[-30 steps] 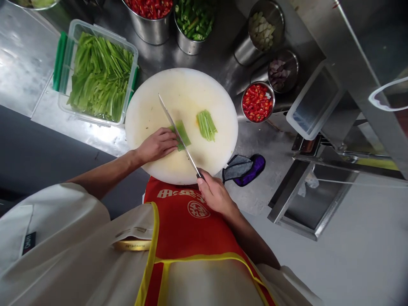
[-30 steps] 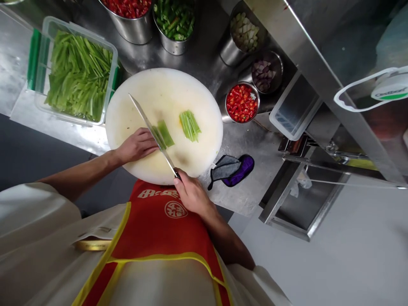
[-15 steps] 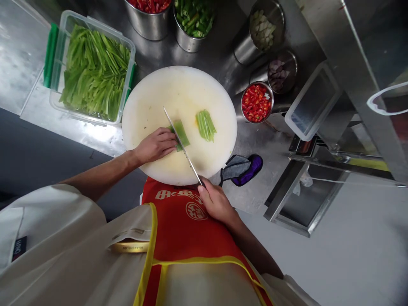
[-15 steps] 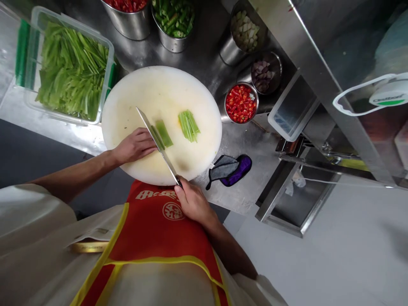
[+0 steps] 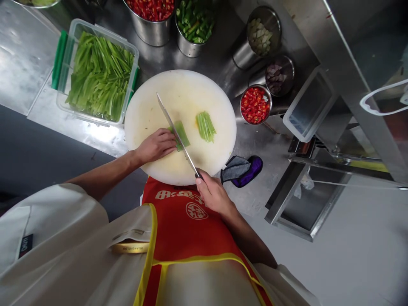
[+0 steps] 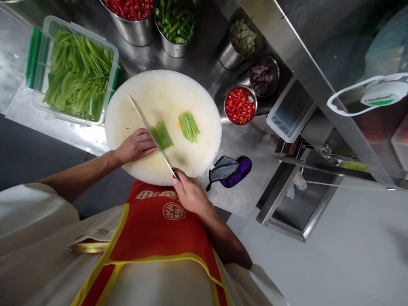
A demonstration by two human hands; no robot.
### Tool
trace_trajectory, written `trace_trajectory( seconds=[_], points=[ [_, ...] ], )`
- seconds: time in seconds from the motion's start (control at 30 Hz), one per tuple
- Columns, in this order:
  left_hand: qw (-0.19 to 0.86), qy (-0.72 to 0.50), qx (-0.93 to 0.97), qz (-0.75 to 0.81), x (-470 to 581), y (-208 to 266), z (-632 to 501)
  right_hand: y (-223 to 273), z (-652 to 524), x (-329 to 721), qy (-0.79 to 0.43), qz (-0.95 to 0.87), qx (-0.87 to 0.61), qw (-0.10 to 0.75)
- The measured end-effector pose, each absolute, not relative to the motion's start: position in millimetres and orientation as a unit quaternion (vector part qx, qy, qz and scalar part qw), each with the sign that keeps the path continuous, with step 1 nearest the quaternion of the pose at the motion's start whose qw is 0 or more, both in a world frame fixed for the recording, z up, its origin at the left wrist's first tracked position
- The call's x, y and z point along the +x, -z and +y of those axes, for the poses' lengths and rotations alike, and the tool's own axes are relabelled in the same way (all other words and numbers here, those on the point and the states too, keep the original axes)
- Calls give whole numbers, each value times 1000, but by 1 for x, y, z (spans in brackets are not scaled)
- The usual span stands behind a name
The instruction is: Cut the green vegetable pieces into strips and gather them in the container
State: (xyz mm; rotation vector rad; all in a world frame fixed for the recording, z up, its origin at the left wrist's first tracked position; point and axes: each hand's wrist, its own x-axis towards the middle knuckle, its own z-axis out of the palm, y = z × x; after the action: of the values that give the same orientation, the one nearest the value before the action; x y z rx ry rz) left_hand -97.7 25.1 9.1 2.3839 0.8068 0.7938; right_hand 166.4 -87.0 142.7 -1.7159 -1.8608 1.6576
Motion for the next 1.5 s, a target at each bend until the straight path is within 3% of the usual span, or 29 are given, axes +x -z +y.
trace_trajectory(
  seconds=[0.4, 0.7, 1.5],
  points=[
    [225, -299, 882, 287, -97, -10, 25, -153, -109, 171, -520, -620, -587, 10],
    [252, -294, 872, 299, -98, -7, 22, -112, -77, 149, -501, -642, -578, 52],
    [253, -299, 870, 300, -98, -5, 21, -149, -111, 168, -521, -615, -592, 7]
  ],
)
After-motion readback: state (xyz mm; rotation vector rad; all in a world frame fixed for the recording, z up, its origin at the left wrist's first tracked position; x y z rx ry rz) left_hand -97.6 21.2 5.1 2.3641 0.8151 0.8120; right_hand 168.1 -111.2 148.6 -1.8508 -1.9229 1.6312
